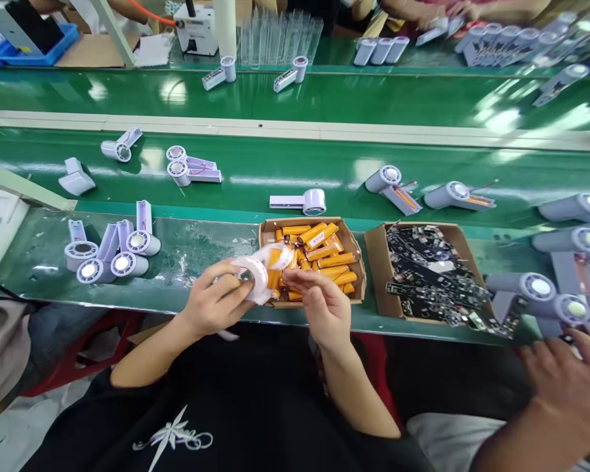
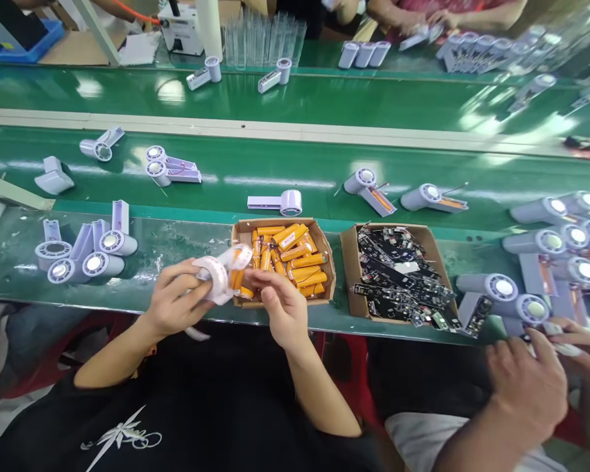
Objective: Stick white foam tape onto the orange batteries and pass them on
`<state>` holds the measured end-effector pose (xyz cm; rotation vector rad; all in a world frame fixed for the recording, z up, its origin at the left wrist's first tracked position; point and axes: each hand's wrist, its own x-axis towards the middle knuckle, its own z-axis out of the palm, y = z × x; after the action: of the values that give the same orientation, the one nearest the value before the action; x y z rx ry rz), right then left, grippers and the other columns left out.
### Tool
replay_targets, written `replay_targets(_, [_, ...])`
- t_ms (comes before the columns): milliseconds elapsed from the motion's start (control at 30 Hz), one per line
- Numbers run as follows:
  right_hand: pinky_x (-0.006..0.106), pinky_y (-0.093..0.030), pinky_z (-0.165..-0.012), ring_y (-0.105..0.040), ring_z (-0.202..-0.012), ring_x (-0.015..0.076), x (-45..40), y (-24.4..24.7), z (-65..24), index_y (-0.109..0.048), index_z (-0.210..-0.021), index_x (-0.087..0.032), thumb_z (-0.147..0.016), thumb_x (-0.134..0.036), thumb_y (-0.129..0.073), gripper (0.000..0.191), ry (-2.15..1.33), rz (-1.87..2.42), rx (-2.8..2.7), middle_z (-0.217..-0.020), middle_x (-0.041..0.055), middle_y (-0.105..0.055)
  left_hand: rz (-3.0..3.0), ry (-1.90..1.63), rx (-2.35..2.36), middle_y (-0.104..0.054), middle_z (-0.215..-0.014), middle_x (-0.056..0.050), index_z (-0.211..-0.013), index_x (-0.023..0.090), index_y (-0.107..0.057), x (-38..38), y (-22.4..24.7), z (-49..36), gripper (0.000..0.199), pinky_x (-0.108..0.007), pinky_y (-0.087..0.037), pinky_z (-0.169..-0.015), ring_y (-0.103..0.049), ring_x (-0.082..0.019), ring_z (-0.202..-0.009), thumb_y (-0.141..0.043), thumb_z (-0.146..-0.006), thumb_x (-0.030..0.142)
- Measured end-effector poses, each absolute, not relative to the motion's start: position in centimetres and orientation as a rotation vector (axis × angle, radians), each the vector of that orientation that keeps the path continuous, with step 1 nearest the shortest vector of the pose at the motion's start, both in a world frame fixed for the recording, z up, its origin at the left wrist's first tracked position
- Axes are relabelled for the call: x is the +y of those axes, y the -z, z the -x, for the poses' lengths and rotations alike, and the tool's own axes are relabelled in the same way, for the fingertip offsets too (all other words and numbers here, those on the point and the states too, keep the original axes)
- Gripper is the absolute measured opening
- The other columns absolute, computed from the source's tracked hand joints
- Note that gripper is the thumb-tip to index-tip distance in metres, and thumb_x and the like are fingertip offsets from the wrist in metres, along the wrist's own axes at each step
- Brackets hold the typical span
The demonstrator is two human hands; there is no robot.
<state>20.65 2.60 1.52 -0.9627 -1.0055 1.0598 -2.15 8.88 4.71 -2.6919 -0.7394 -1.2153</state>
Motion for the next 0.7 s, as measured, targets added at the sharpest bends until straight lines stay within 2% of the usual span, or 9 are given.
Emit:
replay_targets(100, [0.04, -0.065, -0.098, -0.074, -0.119, 0.0238, 1.3, -1.3, -21.3, -0.074, -0.126, -0.032, -0.101, -0.036, -0.072, 0.025, -0.996, 1.0, -1.163, -0.128, 0.0064, -0.078, 2.585, 1.307, -0.821, -0.063, -0.078, -0.003, -0.102, 0.02, -0.075, 9.2, -5.2, 2.8, 0.015, -0.044, -0.063, -0.097, -0.065, -0.025, -0.103, -0.077, -0.095, 0.033])
replay_targets(167, [0.041, -0.062, -0.101, -0.071, -0.124, 0.0251, 0.9, -1.4, -22.1, -0.071, -0.131, -0.032, -0.098, -0.038, -0.077, 0.034, -0.945, 1.057, -1.29, -0.132, 0.0075, -0.076, 2.553, 1.337, -0.828, -0.063, -0.076, -0.004, -0.1, 0.021, -0.076, 9.3, -5.6, 2.8, 0.015, -0.043, -0.063, -0.094, -0.064, -0.026, -0.102, -0.076, -0.095, 0.035])
replay_targets(300, [0.041, -0.061, -0.103, -0.072, -0.119, 0.0257, 0.9, -2.2, -22.2, -0.066, -0.138, -0.029, -0.093, -0.044, -0.082, 0.051, -0.913, 1.072, -1.539, -0.13, 0.0096, -0.075, 2.528, 1.36, -0.804, -0.064, -0.074, -0.004, -0.099, 0.022, -0.077, 9.3, -6.3, 2.2, 0.017, -0.042, -0.062, -0.089, -0.065, -0.026, -0.099, -0.075, -0.095, 0.038])
replay_targets(400, [0.043, -0.058, -0.109, -0.069, -0.127, 0.0275, 1.3, -2.7, -21.3, -0.063, -0.141, -0.028, -0.088, -0.045, -0.086, 0.06, -0.83, 1.033, -1.646, -0.135, 0.0114, -0.073, 2.506, 1.361, -0.81, -0.062, -0.071, -0.004, -0.095, 0.024, -0.077, 9.2, -6.7, 1.8, 0.017, -0.041, -0.061, -0.088, -0.065, -0.026, -0.096, -0.076, -0.094, 0.04])
replay_targets(533, [0.044, -0.059, -0.108, -0.07, -0.125, 0.0271, 2.1, -2.4, -20.4, -0.06, -0.145, -0.029, -0.094, -0.026, -0.08, 0.054, -0.663, 1.141, -1.711, -0.133, 0.0108, -0.074, 2.47, 1.397, -0.795, -0.063, -0.074, -0.004, -0.094, 0.023, -0.077, 9.3, -6.8, 2.1, 0.018, -0.042, -0.06, -0.087, -0.063, -0.026, -0.096, -0.081, -0.09, 0.04])
replay_targets(633, [0.04, -0.065, -0.096, -0.077, -0.108, 0.0249, 2.5, -1.7, -20.4, -0.063, -0.143, -0.028, -0.098, -0.018, -0.074, 0.047, -0.562, 1.238, -1.708, -0.119, 0.0086, -0.08, 2.397, 1.464, -0.842, -0.061, -0.074, -0.004, -0.093, 0.022, -0.077, 9.8, -6.6, 3.1, 0.017, -0.041, -0.058, -0.085, -0.064, -0.027, -0.096, -0.084, -0.086, 0.036])
replay_targets(700, [0.033, -0.067, -0.088, -0.08, -0.095, 0.0212, 2.6, -1.3, -20.6, -0.071, -0.131, -0.027, -0.099, -0.013, -0.071, 0.036, -0.508, 1.214, -1.696, -0.108, 0.006, -0.082, 2.325, 1.523, -0.882, -0.059, -0.073, -0.003, -0.093, 0.022, -0.077, 10.2, -6.3, 3.9, 0.018, -0.042, -0.057, -0.083, -0.064, -0.027, -0.096, -0.085, -0.085, 0.035])
